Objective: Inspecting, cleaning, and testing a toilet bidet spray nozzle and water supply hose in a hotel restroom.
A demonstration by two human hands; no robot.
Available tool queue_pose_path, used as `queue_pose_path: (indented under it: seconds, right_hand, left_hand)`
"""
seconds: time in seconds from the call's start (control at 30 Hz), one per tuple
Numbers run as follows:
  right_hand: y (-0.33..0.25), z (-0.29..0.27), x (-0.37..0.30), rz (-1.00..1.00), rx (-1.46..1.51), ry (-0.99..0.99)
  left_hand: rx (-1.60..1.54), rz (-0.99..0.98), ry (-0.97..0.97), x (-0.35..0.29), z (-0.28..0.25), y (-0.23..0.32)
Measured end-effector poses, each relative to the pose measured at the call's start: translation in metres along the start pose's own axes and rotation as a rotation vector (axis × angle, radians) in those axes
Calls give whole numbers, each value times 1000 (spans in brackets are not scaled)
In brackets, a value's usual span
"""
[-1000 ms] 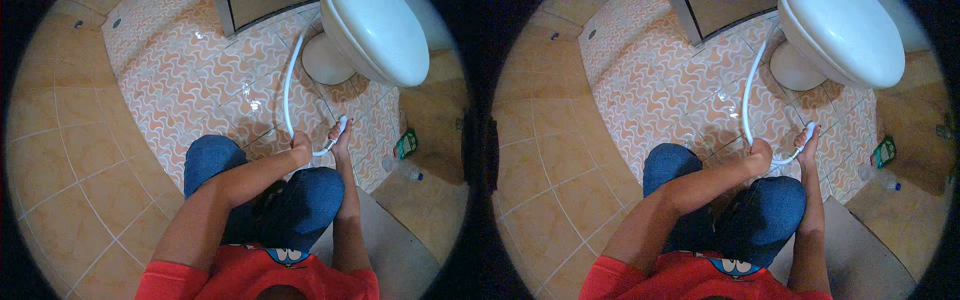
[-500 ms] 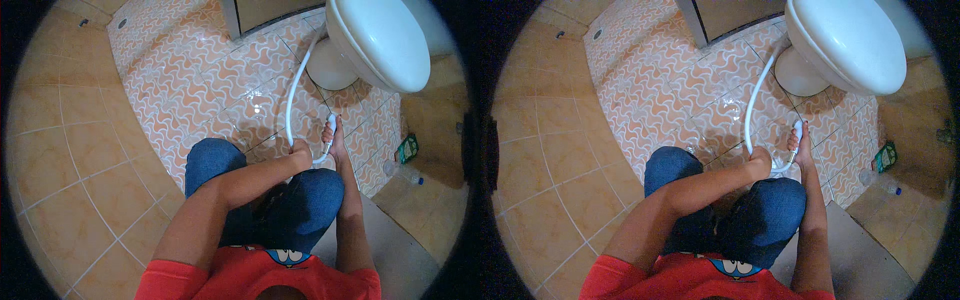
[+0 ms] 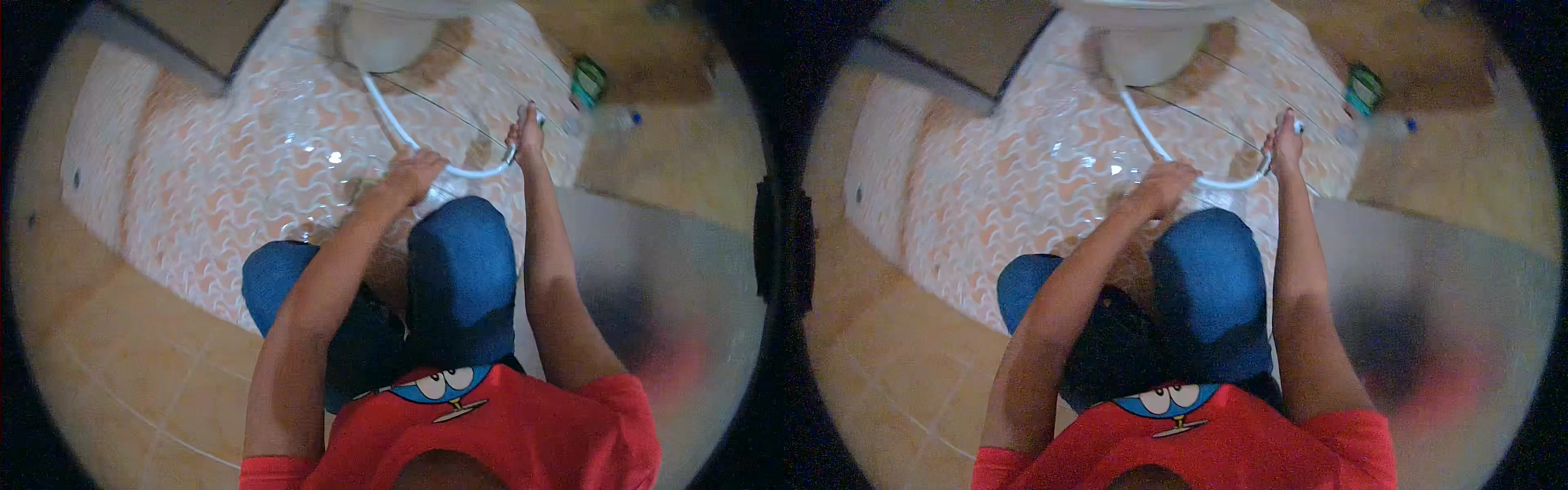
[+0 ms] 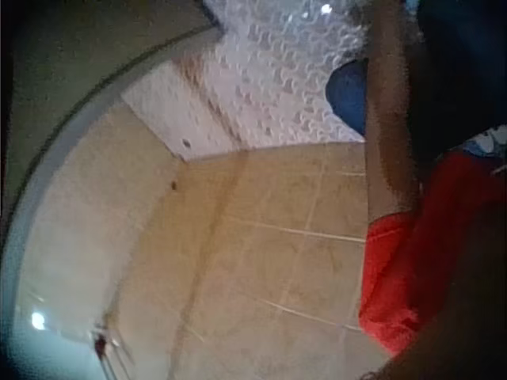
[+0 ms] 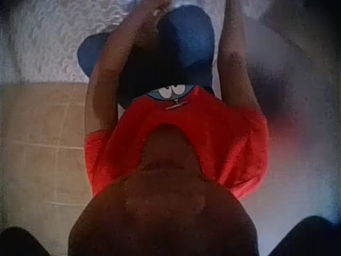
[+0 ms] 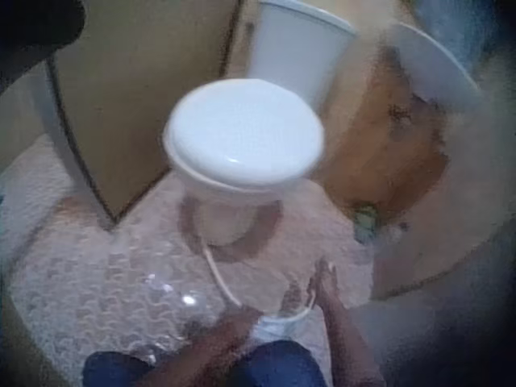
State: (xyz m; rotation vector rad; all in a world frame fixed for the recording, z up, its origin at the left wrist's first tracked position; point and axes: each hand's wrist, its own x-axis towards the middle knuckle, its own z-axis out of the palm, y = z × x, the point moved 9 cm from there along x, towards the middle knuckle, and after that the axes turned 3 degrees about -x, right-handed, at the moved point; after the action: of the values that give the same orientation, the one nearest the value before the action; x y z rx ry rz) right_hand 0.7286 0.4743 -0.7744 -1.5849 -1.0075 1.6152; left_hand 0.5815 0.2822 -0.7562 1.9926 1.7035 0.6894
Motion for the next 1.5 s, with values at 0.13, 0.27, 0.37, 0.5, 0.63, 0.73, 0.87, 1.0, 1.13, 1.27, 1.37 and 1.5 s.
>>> queue_pose_path:
  seconds: [0.13, 0.27, 0.37, 0.5, 0.63, 0.73, 0.87, 1.0, 1.13, 1.27, 1.37, 1.5]
  right_hand:
    - [-27, -84, 12, 5, -97, 253]
    - [-10, -158, 20, 69, 59, 401]
    - [18, -177, 28, 54, 46, 377]
    - [77, -191, 26, 195, -171, 332]
    - [129, -161, 8, 402, -127, 248]
    - [144, -133, -9, 434, -71, 186]
    - [165, -118, -13, 544, -20, 116]
    - [187, -83, -18, 665, 163, -62]
    - [200, -55, -26, 780, 196, -134]
    - [205, -9, -41, 934, 211, -283]
    - [205, 10, -44, 946, 157, -367]
    - [180, 75, -51, 890, 88, -508]
  left_hand:
    - [44, -78, -146, 1, 24, -27]
    - [82, -202, -236, -7, 17, -32]
    - [63, -210, -207, -10, 12, -35]
    - [125, -242, -278, -19, 14, -36]
    - [161, -337, -333, -26, 9, -51]
    - [190, -371, -342, -29, 6, -52]
    - [285, -364, -228, -29, -1, -44]
    - [340, -502, -244, -23, -10, -46]
    - [338, -395, -23, 1, -31, -23]
    - [400, -312, 199, -5, -54, -13]
    - [422, -250, 289, -8, -60, -5]
    - [417, -451, 70, -10, -58, -26]
